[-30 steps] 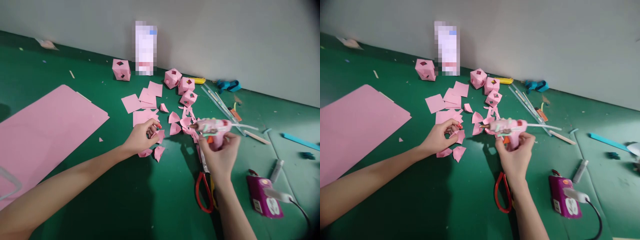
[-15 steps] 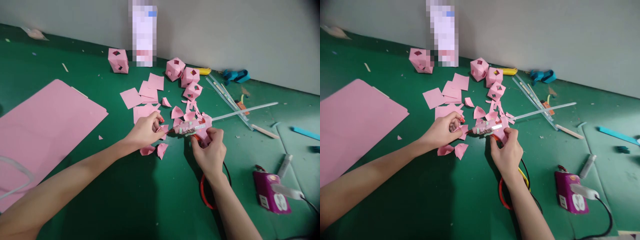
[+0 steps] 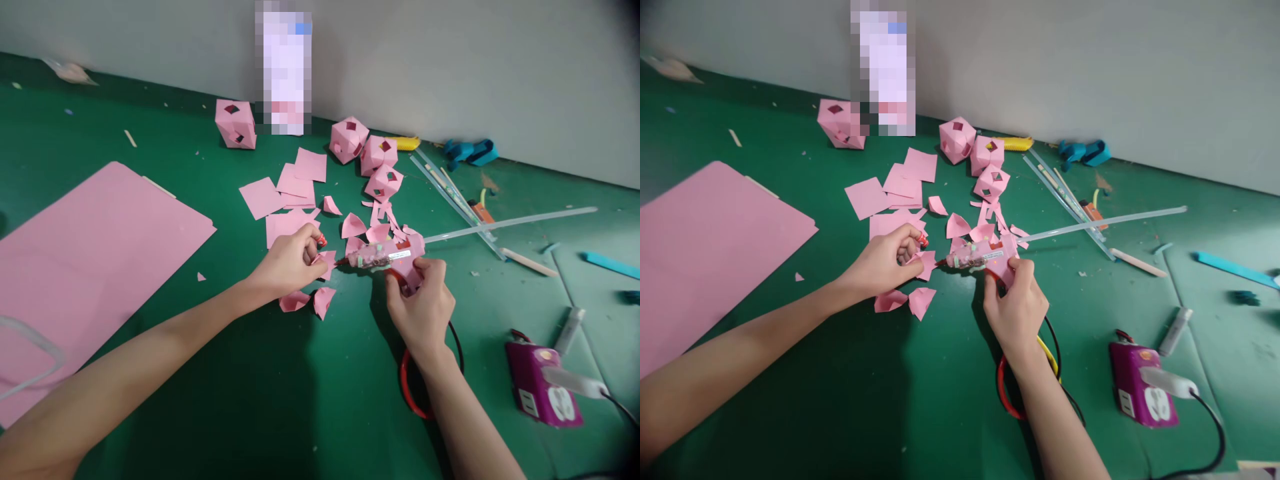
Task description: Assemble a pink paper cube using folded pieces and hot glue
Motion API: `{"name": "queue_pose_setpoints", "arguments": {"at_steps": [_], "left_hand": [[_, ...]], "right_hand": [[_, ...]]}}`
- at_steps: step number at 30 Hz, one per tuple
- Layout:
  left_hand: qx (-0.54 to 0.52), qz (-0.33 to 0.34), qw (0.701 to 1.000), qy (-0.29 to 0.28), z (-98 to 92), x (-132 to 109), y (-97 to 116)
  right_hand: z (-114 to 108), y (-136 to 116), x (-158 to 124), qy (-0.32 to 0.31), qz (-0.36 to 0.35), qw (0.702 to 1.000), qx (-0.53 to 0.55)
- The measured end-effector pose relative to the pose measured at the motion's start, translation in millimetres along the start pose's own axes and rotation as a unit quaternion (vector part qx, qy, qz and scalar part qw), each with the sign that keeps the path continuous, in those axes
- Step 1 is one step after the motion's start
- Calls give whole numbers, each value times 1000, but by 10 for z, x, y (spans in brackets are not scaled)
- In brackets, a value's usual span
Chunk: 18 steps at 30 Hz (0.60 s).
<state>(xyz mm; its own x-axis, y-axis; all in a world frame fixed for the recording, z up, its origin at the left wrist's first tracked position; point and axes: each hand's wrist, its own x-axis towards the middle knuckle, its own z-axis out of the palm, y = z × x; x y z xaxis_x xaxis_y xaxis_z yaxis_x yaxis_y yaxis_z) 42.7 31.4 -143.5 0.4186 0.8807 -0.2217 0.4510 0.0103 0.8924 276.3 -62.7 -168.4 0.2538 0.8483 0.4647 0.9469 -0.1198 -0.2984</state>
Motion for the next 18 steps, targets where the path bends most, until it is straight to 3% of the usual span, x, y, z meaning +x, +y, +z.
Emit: {"name": "queue_pose_setpoints", "arguments": {"at_steps": [11,18], "left_hand": [[-17,4,1000,-8,-19,4,-24],[-14,5,1000,-5,-18,-4,-10]], "right_hand": [[-21,-8,2,1,22,1000,3],[-10,-28,-2,18,80,996,21]]}}
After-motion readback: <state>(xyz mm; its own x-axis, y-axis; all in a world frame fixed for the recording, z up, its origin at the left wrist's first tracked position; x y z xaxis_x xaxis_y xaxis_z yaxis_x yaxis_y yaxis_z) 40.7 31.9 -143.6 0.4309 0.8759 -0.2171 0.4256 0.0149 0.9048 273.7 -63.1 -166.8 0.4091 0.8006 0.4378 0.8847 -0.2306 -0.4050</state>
